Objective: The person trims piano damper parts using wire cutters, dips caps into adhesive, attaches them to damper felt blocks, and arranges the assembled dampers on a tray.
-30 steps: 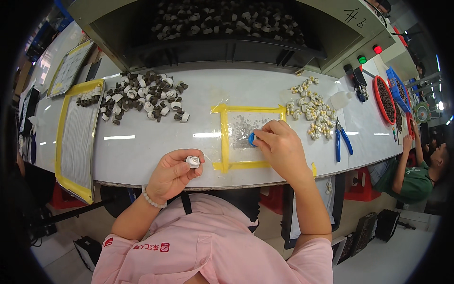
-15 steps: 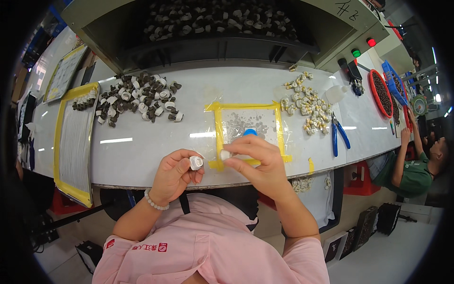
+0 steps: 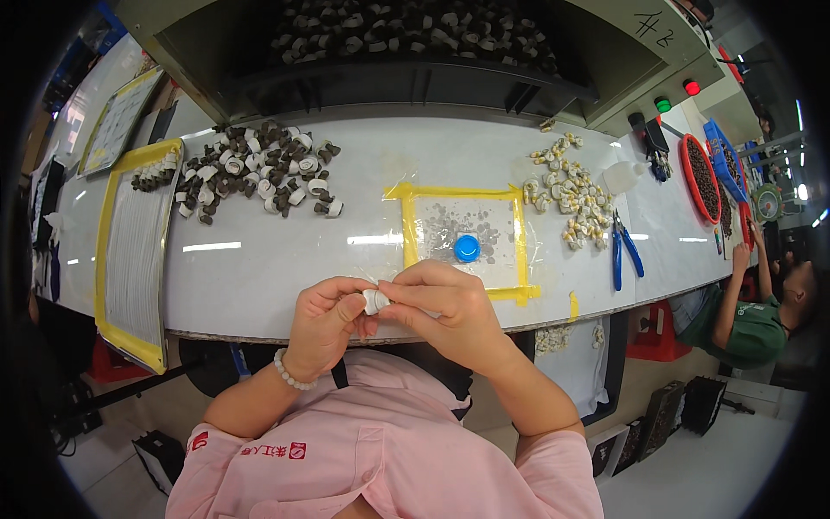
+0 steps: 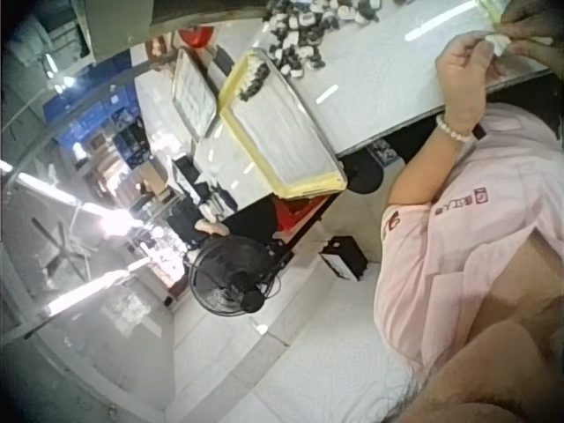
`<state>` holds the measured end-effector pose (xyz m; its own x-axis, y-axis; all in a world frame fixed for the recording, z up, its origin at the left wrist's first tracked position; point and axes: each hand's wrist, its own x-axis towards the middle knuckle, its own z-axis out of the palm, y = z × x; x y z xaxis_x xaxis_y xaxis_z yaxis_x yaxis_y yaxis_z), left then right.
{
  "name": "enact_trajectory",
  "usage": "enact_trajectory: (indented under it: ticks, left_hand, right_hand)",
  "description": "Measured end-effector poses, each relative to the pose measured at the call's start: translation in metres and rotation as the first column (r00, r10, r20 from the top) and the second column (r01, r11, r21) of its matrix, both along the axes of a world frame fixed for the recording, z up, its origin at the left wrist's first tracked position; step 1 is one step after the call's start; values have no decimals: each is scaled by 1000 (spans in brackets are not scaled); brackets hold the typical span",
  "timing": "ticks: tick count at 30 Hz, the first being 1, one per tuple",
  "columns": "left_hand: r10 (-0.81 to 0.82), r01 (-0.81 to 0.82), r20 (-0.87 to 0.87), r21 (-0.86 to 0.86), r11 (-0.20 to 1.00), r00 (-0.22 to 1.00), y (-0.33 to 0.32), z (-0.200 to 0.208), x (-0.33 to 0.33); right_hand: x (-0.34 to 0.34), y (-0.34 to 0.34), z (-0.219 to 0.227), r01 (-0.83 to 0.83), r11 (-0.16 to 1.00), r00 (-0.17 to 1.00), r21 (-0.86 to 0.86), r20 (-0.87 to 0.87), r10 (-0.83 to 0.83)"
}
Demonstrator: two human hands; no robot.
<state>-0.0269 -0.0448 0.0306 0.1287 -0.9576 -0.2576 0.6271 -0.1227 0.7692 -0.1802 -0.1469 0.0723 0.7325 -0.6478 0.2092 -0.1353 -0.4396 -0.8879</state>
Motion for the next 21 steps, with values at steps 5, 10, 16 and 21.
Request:
enact_trajectory:
  ticks: [5,10,16,21]
  left_hand:
    - [-8,9,-65,11,1000,998,-1,0,1]
    - [-11,11,-87,-2,1000,996,-2,0,3]
    - [-55,53,-61,-39,998,997,-5,-1,2]
    - [-155,154,29,31,988,987,-7,5,10]
  right_hand:
    - [0,0,0,-16,999,1000,35,-4,16]
    - [0,0,2,18,998,1000,56,20,-19]
    - [-6,3,-4,16,993,999,114,37,-20]
    - [-26,-10,-1,-27,994,1000,107,-11,29]
